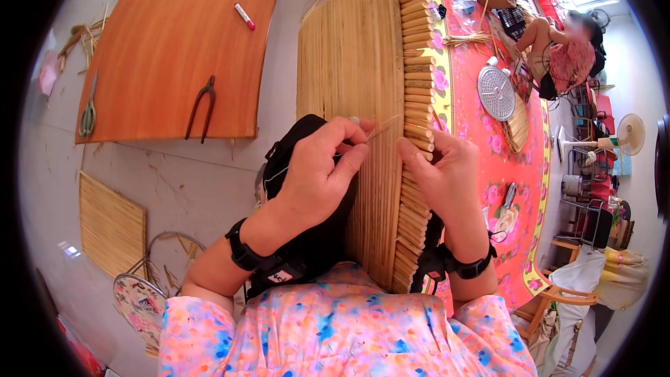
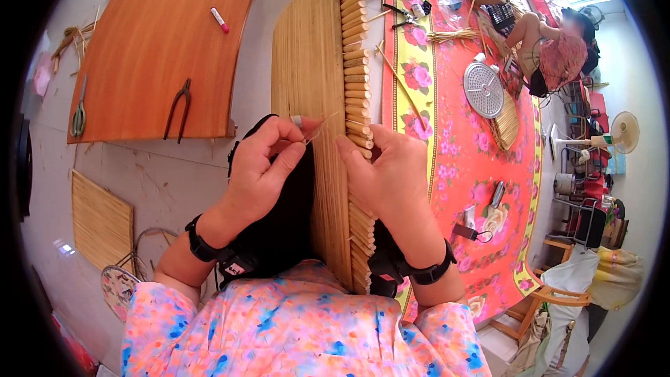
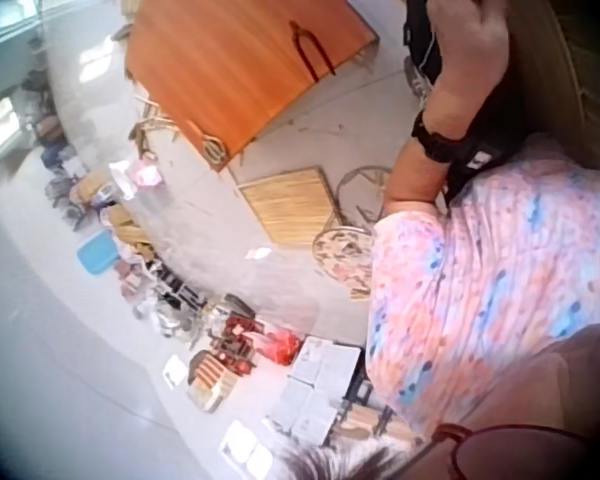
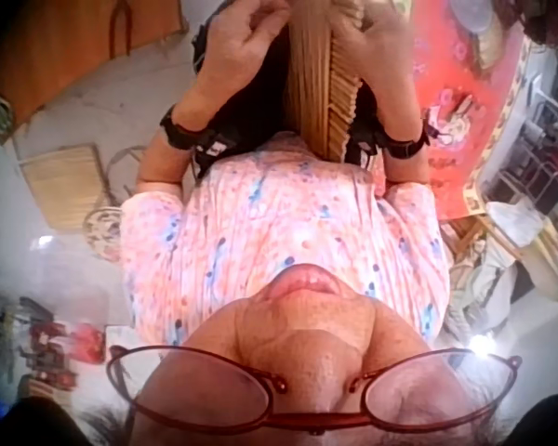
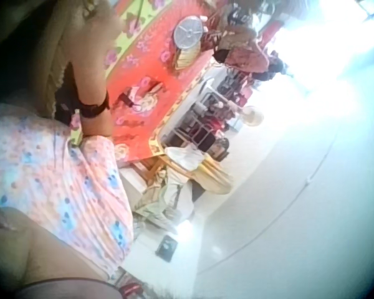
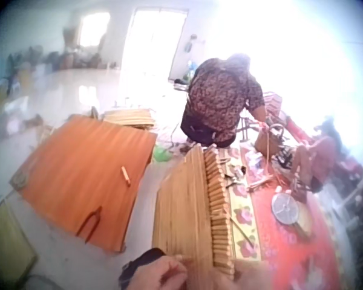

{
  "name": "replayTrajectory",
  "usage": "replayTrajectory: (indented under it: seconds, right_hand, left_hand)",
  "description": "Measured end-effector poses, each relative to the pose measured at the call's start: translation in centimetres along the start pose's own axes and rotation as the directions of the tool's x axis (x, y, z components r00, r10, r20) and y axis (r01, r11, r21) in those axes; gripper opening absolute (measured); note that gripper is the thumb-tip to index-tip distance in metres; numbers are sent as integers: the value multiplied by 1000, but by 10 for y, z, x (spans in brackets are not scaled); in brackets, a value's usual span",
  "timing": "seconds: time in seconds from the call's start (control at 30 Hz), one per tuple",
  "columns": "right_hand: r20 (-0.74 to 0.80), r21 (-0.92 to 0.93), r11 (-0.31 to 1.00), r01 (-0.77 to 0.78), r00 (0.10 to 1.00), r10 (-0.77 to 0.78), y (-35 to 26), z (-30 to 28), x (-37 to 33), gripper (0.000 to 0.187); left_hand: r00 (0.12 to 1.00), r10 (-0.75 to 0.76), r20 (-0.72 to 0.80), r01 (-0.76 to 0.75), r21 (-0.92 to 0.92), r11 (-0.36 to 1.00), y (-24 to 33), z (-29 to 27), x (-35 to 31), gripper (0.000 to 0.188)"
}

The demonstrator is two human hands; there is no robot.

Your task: The person weaves a white thread through rows of thin bamboo sticks using a needle, then uses pliers to pull the thread tight and secure the edge of the bamboo mat.

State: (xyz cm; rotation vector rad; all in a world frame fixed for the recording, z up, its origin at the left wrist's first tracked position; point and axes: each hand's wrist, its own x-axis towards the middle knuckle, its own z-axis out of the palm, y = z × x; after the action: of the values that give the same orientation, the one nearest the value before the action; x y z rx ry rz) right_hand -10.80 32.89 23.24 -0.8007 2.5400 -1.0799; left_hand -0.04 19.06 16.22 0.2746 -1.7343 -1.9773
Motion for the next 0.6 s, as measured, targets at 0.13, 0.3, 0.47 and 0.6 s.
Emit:
replayTrajectory:
  seconds: [0.13,0.3,0.47,0.6]
  right_hand:
    - [-20,-249,968,4,1000,-10,0,-3,2,19]
    - [-59,-169,985,38,997,-49,-13,4,0,18]
    - [-34,-263,965,24,999,-34,-17,5,4,19]
    - [-47,-56,998,32,998,-35,-2,10,5,19]
  left_hand:
    - [987,158,-26,-139,341,930,8,-18,3,4]
    - [981,194,24,-181,478,859,14,-24,4,6]
    - [978,187,95,-208,557,804,19,-28,8,8]
    - [958,261,121,-284,555,782,14,-26,10,8]
